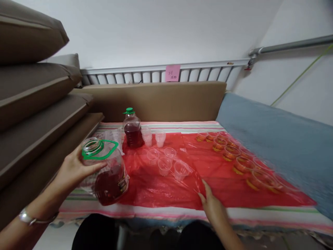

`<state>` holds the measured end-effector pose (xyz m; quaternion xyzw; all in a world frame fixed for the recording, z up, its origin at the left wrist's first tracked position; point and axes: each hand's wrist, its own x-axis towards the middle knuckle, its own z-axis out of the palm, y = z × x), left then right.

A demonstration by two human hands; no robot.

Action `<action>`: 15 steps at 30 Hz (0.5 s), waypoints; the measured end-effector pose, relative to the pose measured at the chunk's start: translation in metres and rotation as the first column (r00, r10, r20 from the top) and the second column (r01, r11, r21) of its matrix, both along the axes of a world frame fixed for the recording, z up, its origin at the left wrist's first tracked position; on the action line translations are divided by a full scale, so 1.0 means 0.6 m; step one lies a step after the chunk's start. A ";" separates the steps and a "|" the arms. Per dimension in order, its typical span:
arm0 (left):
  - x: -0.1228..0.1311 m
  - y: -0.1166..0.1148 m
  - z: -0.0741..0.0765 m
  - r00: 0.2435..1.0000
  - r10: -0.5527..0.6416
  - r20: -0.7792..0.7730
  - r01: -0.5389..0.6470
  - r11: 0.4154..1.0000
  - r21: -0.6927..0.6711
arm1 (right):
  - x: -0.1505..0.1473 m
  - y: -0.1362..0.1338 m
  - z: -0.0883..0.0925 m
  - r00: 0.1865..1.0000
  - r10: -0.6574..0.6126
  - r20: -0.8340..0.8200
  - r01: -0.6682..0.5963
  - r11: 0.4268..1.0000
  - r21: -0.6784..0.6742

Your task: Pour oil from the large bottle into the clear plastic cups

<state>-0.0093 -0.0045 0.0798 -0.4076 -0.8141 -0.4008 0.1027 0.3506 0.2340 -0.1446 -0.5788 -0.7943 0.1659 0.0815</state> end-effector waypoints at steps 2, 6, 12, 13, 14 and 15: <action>-0.001 0.006 -0.009 0.999 -0.012 0.038 0.012 1.000 -0.011 | -0.001 -0.001 0.003 0.999 0.002 0.040 -0.002 1.000 -0.010; -0.003 0.016 -0.036 0.997 -0.036 0.068 0.037 0.999 -0.007 | 0.000 0.000 0.003 0.998 -0.006 0.065 0.007 1.000 -0.015; -0.003 0.026 -0.064 0.991 -0.104 0.082 0.106 0.994 -0.016 | 0.006 0.007 0.033 0.987 0.133 -0.087 -0.099 0.944 0.313; -0.004 0.027 -0.067 0.990 -0.108 0.091 0.109 0.994 -0.011 | -0.002 0.006 0.043 0.977 0.175 -0.119 -0.120 0.920 0.372; -0.005 0.028 -0.070 0.988 -0.113 0.103 0.114 0.993 -0.006 | -0.013 0.005 0.052 0.965 0.217 -0.151 -0.139 0.902 0.408; -0.006 0.029 -0.072 0.986 -0.121 0.115 0.122 0.993 0.000 | -0.028 0.004 0.060 0.950 0.254 -0.183 -0.158 0.893 0.421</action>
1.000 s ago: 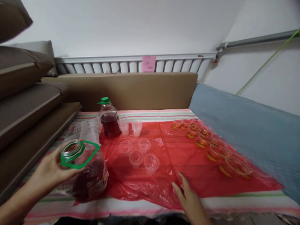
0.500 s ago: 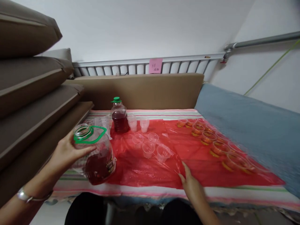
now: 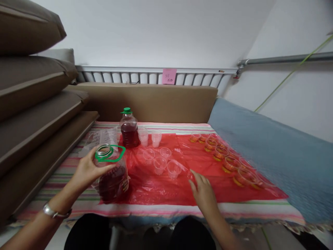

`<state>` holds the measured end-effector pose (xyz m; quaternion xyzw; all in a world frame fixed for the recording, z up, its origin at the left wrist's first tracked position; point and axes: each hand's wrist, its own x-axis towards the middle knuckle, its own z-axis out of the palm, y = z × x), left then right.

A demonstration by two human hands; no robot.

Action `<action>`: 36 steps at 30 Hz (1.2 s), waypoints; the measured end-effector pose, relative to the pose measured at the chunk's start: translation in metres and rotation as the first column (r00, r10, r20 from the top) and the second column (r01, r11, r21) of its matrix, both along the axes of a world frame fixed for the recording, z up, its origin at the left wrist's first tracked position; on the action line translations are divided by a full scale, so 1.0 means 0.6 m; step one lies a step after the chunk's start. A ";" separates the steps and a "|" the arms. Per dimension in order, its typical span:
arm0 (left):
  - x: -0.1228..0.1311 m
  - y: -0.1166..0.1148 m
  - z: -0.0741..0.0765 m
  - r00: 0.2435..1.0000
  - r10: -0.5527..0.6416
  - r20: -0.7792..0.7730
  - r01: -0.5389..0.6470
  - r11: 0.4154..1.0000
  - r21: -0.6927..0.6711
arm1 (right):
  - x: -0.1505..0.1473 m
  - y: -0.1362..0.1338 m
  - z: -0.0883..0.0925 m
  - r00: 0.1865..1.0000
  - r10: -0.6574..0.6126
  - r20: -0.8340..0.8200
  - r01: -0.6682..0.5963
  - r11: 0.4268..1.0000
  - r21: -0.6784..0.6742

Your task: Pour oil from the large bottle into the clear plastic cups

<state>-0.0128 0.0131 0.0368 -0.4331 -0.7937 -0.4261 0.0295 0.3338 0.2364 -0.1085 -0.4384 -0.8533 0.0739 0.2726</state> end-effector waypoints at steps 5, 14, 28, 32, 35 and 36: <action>0.000 0.005 -0.008 0.998 -0.064 0.027 0.063 0.997 0.046 | -0.080 0.008 0.004 0.993 0.098 -0.072 -0.103 0.991 -0.080; 0.005 0.004 -0.021 0.987 -0.159 0.024 0.156 0.982 0.106 | -0.086 -0.044 0.035 0.952 0.156 -0.263 -0.171 0.985 -0.035; 0.012 -0.001 -0.020 0.976 -0.210 0.048 0.200 0.967 0.160 | -0.176 -0.110 0.054 0.952 0.214 0.221 -0.176 0.968 -0.179; 0.011 -0.002 -0.020 0.967 -0.250 0.046 0.238 0.955 0.179 | -0.173 -0.116 0.050 0.953 0.220 0.210 -0.173 0.960 -0.219; 0.006 -0.005 -0.022 0.959 -0.280 0.039 0.268 0.945 0.188 | -0.171 -0.116 0.040 0.953 0.235 0.192 -0.186 0.952 -0.243; 0.003 -0.007 -0.023 0.957 -0.289 0.036 0.278 0.942 0.190 | -0.169 -0.114 0.037 0.953 0.242 0.183 -0.193 0.949 -0.250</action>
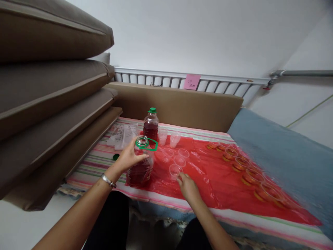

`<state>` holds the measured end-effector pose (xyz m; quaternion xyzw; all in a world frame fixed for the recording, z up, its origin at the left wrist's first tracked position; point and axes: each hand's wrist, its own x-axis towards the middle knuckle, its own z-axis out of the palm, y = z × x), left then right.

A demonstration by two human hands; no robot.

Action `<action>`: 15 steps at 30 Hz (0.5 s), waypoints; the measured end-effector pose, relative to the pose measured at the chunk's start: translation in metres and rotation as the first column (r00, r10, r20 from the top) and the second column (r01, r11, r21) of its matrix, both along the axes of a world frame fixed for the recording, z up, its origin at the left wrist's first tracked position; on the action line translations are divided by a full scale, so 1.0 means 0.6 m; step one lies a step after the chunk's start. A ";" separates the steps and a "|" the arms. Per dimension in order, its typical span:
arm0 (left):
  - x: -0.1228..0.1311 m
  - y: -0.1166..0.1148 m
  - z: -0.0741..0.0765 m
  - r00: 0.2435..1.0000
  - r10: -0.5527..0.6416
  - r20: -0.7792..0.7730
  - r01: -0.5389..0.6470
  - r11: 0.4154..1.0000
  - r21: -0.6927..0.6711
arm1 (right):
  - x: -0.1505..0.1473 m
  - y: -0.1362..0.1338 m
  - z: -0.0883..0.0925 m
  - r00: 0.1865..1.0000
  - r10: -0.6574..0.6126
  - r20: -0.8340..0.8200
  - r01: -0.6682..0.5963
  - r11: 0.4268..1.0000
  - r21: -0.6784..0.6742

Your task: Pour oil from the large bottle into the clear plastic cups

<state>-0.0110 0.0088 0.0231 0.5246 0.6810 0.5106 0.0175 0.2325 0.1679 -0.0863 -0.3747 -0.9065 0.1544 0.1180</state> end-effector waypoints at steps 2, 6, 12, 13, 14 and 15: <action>-0.006 -0.004 -0.004 1.000 -0.012 -0.002 0.012 1.000 0.007 | 0.006 0.004 -0.001 1.000 0.014 -0.017 -0.014 1.000 -0.012; -0.011 -0.012 -0.019 1.000 0.017 0.022 -0.018 1.000 0.025 | 0.017 0.002 0.041 0.989 0.023 -0.146 -0.026 0.999 -0.020; -0.004 -0.039 -0.062 0.983 0.119 0.141 -0.127 0.991 0.043 | -0.035 -0.053 0.178 0.796 0.237 -0.556 -0.228 0.970 0.088; -0.004 -0.045 -0.071 0.976 0.137 0.170 -0.145 0.989 0.040 | -0.053 -0.061 0.195 0.778 0.228 -0.585 -0.239 0.969 0.059; -0.004 -0.052 -0.080 0.968 0.154 0.200 -0.164 0.986 0.034 | -0.073 -0.068 0.209 0.772 0.184 -0.609 -0.238 0.971 -0.008; -0.004 -0.059 -0.089 0.958 0.170 0.229 -0.181 0.983 0.026 | -0.092 -0.073 0.219 0.776 0.106 -0.622 -0.224 0.968 -0.116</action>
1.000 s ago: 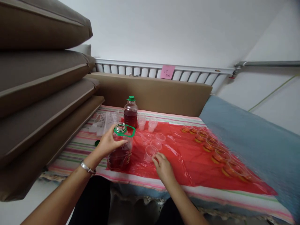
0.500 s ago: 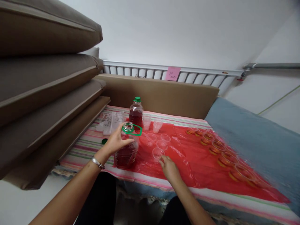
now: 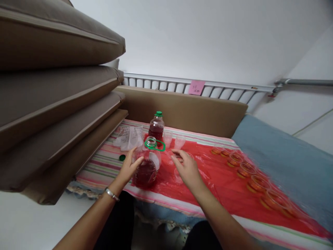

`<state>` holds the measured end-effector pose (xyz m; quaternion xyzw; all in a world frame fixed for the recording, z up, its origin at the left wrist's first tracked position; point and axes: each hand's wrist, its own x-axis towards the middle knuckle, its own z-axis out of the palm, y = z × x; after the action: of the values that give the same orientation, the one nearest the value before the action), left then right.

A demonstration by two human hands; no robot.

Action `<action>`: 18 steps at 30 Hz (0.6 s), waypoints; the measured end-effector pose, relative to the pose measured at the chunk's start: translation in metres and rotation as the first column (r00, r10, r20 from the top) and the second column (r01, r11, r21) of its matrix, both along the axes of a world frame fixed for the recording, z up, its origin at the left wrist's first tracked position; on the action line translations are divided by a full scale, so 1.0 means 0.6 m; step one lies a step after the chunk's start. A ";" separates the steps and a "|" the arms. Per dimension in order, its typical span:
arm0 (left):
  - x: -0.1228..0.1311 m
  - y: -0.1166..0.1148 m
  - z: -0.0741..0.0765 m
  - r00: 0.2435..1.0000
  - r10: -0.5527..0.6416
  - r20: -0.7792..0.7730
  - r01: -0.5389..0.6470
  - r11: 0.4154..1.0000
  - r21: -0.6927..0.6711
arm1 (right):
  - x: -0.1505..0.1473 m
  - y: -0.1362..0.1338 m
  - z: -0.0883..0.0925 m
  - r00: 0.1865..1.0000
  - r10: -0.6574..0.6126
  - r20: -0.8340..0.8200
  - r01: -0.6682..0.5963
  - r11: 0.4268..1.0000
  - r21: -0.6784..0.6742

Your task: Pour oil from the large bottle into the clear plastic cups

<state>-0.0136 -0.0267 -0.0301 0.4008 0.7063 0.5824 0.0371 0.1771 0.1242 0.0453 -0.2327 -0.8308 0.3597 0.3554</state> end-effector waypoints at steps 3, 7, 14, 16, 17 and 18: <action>0.000 -0.021 -0.014 0.998 0.009 0.054 -0.009 1.000 -0.008 | -0.055 -0.004 0.016 0.999 -0.025 0.047 0.042 0.913 -0.406; 0.007 -0.037 -0.012 0.998 -0.053 0.046 0.053 0.999 0.002 | -0.100 0.000 0.030 1.000 -0.013 0.022 0.021 0.907 -0.420; 0.014 -0.028 -0.022 0.995 -0.073 0.066 0.069 0.996 0.054 | -0.136 0.006 0.085 0.986 -0.111 0.125 0.114 0.993 -0.014; 0.015 -0.027 -0.028 0.995 -0.069 0.068 0.065 0.996 0.067 | -0.147 0.001 0.098 0.991 -0.094 0.098 0.100 0.993 -0.068; 0.017 -0.028 -0.031 0.995 -0.068 0.069 0.063 0.995 0.072 | -0.152 -0.002 0.103 0.995 -0.069 0.070 0.080 0.984 -0.160; 0.018 -0.029 -0.033 0.995 -0.067 0.069 0.062 0.995 0.077 | -0.157 -0.006 0.107 0.998 -0.042 0.041 0.052 0.961 -0.272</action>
<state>-0.0028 -0.0439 -0.0496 0.4036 0.6687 0.6209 0.0660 0.0826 0.1209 0.1094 -0.3052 -0.7737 0.4580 0.3139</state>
